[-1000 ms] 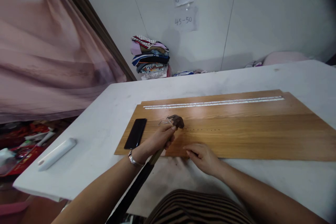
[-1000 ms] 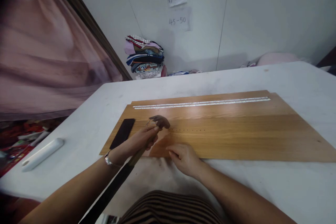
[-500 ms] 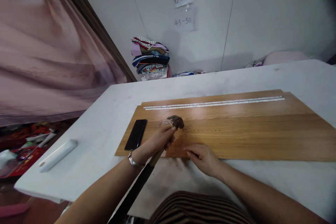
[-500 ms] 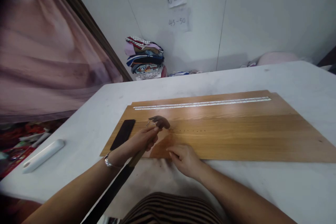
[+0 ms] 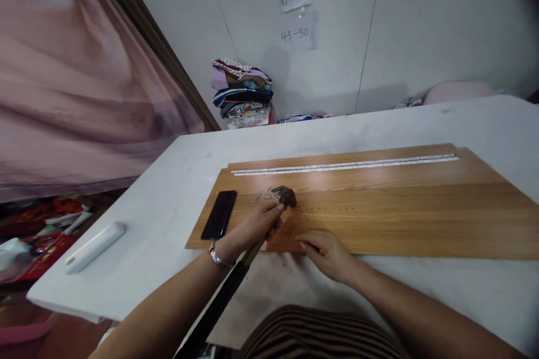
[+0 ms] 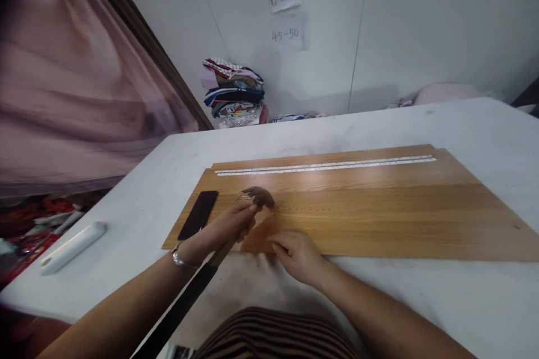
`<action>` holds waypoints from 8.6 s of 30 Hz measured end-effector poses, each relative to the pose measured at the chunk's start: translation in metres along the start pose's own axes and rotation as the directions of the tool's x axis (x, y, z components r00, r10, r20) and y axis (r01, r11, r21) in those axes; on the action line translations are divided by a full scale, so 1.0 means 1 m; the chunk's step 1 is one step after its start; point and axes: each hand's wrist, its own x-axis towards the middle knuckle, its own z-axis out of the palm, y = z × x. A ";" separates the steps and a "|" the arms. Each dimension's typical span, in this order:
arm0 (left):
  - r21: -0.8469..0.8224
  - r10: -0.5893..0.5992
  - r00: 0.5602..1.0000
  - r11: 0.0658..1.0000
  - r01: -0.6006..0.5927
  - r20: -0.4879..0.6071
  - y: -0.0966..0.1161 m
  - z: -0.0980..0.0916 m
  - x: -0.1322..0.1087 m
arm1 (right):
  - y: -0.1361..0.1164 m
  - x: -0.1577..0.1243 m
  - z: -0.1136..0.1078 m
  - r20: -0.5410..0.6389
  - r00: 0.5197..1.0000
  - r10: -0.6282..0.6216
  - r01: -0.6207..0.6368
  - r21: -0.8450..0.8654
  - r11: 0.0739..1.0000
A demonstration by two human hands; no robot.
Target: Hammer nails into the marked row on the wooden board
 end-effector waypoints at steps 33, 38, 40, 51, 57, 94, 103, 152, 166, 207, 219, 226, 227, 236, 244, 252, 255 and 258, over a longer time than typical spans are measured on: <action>0.032 0.015 1.000 0.999 -0.015 0.000 -0.002 0.001 0.001 | -0.002 0.000 -0.002 -0.001 1.000 -0.004 0.004 0.018 1.000; 0.055 0.020 1.000 0.998 -0.020 0.007 -0.001 0.001 0.001 | -0.003 0.000 -0.002 0.000 1.000 -0.005 0.005 0.018 1.000; 0.060 0.024 1.000 0.998 -0.025 0.006 0.001 0.000 0.000 | -0.002 0.000 -0.002 -0.005 1.000 -0.009 0.010 0.017 1.000; 0.050 0.002 1.000 0.999 -0.002 0.005 0.000 -0.001 -0.002 | -0.002 0.000 -0.002 0.000 1.000 -0.006 0.006 0.020 1.000; 0.049 0.013 1.000 0.999 -0.013 -0.004 -0.003 0.001 0.000 | -0.003 0.001 -0.001 -0.005 1.000 -0.011 0.011 0.019 1.000; 0.074 0.016 1.000 0.997 -0.015 -0.016 0.000 0.002 0.000 | -0.002 0.001 -0.002 -0.003 1.000 -0.015 0.015 -0.002 1.000; 0.052 0.018 1.000 0.998 -0.017 -0.025 0.008 0.000 -0.008 | 0.002 0.000 0.000 0.001 1.000 -0.008 0.008 0.011 1.000; 0.051 0.020 1.000 0.999 -0.020 -0.010 0.002 0.002 -0.004 | 0.001 0.000 -0.001 0.006 1.000 0.001 -0.001 0.004 1.000; 0.020 0.030 0.999 0.999 -0.030 -0.013 0.009 -0.001 -0.009 | 0.001 0.000 0.000 -0.009 1.000 -0.016 0.016 0.020 1.000; 0.015 0.023 1.000 1.000 -0.023 -0.019 0.004 -0.002 -0.005 | 0.001 0.000 0.000 -0.009 1.000 -0.009 0.009 0.003 1.000; 0.024 0.024 1.000 0.999 -0.023 -0.017 0.001 0.002 0.000 | -0.001 0.001 -0.001 0.003 1.000 -0.005 0.005 0.002 1.000; -0.076 0.010 0.998 0.997 -0.014 -0.055 0.019 -0.005 -0.002 | -0.002 0.002 -0.003 -0.017 0.999 0.028 -0.028 0.040 0.999; -0.099 0.015 0.997 0.995 -0.022 -0.071 0.023 -0.007 -0.001 | -0.002 0.002 -0.002 -0.020 0.999 0.046 -0.045 0.054 0.998; -0.368 0.171 0.955 0.895 -0.254 -0.244 0.080 -0.020 0.014 | 0.003 0.014 -0.014 0.054 0.932 0.359 -0.338 0.492 0.803; -0.533 0.263 0.945 0.780 -0.326 -0.193 0.109 0.023 0.025 | -0.061 0.053 -0.064 0.063 0.943 0.327 -0.249 0.787 0.564; -0.407 0.403 0.873 0.773 -0.486 -0.276 0.090 0.041 0.029 | -0.083 0.058 -0.081 -0.018 0.943 0.332 -0.221 0.710 0.669; -0.441 0.422 0.889 0.774 -0.455 -0.177 0.075 0.040 0.016 | -0.082 0.050 -0.085 0.044 0.942 0.332 -0.274 0.672 0.688; -0.410 0.458 0.879 0.782 -0.470 -0.134 0.046 0.042 0.007 | -0.077 0.038 -0.079 0.104 0.927 0.361 -0.338 0.651 0.680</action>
